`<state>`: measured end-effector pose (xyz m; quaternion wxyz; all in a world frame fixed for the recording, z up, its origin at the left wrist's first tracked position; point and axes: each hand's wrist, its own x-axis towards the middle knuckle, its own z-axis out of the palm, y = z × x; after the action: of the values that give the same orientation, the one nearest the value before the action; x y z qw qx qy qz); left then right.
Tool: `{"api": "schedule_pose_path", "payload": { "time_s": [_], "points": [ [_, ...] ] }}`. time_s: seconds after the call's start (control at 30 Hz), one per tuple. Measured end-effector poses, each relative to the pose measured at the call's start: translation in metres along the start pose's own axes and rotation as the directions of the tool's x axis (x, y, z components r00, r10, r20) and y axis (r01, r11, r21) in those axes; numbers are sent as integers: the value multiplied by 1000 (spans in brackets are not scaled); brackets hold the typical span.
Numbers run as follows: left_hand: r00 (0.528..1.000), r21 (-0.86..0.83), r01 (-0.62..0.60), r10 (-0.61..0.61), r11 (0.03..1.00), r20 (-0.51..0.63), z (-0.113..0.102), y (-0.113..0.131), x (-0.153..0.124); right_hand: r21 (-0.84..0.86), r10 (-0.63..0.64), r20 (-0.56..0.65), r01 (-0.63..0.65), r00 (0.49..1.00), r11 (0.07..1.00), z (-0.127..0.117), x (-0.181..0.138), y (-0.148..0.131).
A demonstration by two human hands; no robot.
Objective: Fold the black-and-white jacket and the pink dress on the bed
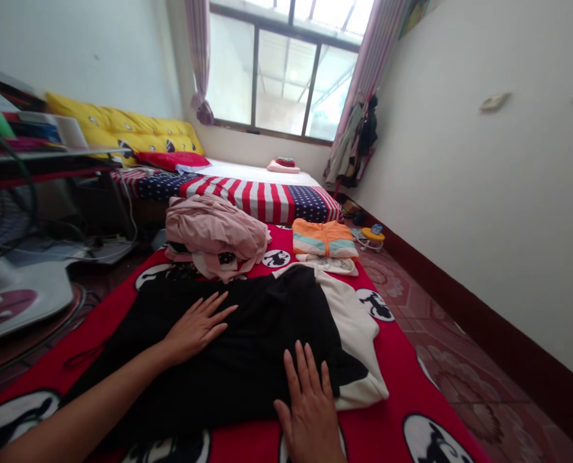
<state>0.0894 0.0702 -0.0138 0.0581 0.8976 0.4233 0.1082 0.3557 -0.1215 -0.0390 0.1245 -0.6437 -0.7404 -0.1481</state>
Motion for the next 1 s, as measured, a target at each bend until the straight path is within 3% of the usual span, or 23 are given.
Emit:
{"api": "schedule_pose_path", "payload": {
  "time_s": [0.17, 0.27, 0.37, 0.47, 0.57, 0.63, 0.7, 0.83, 0.9, 1.0],
  "points": [
    [999, 4, -29, 28, 1000, 46, -5, -3, -26, 137, -27, -16, 29, 999, 990, -25, -7, 2],
    [999, 17, -17, 17, 1000, 35, -7, 2, -31, 305, 49, -41, -34, 998, 952, -58, 34, -10],
    [999, 29, 19, -20, 999, 34, -9, 10, -31, 448, 57, -107, -3, 993, 894, -73, 104, -30],
    [997, 32, 50, -51, 998, 57, -11, 16, -34, 416, 31, -47, -9, 998, 909, -52, 171, -42],
    [994, 15, 65, -66, 998, 89, -14, 20, -44, 264, 64, 116, -93, 991, 960, -9, 202, -44],
    [991, -13, 71, -69, 997, 113, -19, 20, -52, 168, 61, 178, -91, 982, 982, 19, 202, -42],
    [984, -66, 64, -52, 996, 168, -30, 18, -54, 105, 39, 162, -56, 986, 993, 37, 194, -41],
    [951, -272, 88, 1, 958, 310, -69, 11, -28, 57, 16, 124, -23, 992, 998, 47, 180, -43],
    [969, -346, 170, -93, 923, 230, -83, 8, -4, 51, 15, 123, -21, 992, 999, 45, 179, -45],
    [968, -344, 195, -236, 919, -82, -82, 0, 22, 51, 12, 118, -18, 993, 999, 44, 182, -45]
  ]
}}
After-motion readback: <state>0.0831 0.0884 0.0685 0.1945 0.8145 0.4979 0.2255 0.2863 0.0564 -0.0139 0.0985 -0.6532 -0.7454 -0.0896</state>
